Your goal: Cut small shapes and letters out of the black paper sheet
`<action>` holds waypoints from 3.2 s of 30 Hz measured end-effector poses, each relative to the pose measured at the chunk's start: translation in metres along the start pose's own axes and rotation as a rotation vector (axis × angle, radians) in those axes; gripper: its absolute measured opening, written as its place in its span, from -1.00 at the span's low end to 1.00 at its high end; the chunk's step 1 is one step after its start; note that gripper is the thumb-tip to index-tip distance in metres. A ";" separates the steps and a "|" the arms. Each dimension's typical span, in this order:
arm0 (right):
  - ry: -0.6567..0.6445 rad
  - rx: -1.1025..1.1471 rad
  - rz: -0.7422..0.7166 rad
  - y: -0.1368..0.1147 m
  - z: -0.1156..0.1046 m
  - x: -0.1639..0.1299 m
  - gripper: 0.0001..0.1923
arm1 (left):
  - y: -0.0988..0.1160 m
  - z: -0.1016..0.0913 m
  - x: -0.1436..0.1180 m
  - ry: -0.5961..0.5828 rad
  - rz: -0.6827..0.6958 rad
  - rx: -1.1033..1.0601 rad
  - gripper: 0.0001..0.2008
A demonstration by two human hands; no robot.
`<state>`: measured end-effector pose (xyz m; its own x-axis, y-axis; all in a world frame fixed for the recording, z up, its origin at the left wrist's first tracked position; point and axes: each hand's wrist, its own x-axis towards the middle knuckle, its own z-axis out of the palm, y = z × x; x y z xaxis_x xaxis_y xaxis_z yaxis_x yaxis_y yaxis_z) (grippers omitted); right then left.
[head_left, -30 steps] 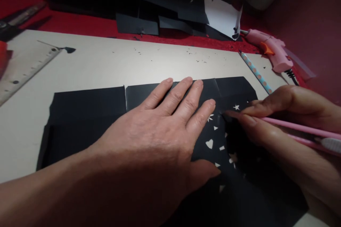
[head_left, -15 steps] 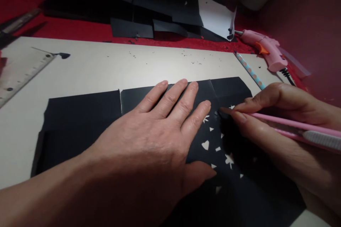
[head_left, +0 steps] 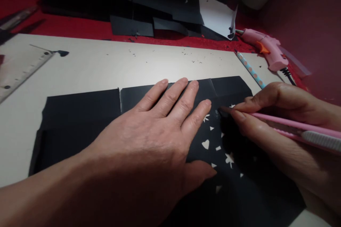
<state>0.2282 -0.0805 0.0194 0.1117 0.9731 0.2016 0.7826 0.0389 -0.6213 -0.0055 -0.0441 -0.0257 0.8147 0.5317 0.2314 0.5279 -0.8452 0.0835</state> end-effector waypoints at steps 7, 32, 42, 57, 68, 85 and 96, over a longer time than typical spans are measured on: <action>0.007 -0.045 -0.022 0.000 -0.003 -0.003 -0.88 | 0.000 -0.001 0.000 -0.004 -0.004 -0.018 -0.23; 0.008 0.209 0.234 0.000 0.000 0.003 -0.88 | -0.002 -0.003 0.001 -0.029 -0.002 -0.031 -0.21; -0.050 0.164 0.154 -0.003 -0.003 -0.001 -0.92 | -0.001 -0.003 0.002 -0.036 0.012 0.010 -0.21; -0.018 0.105 0.108 0.003 0.000 0.003 -0.93 | 0.003 -0.009 0.011 0.065 0.000 0.042 -0.32; -0.034 0.106 0.125 0.004 0.000 0.003 -0.92 | 0.000 -0.005 0.003 -0.029 0.017 0.034 -0.21; -0.043 0.029 0.029 0.004 -0.002 0.004 -0.90 | -0.001 -0.005 0.000 -0.015 -0.002 -0.008 -0.23; 0.016 0.083 0.075 0.023 -0.012 -0.002 -0.80 | -0.001 0.000 -0.001 0.027 0.015 0.017 -0.22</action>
<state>0.2531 -0.0842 0.0141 0.1782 0.9703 0.1638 0.7182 -0.0145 -0.6957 -0.0071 -0.0437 -0.0256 0.8160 0.5170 0.2587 0.5198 -0.8519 0.0630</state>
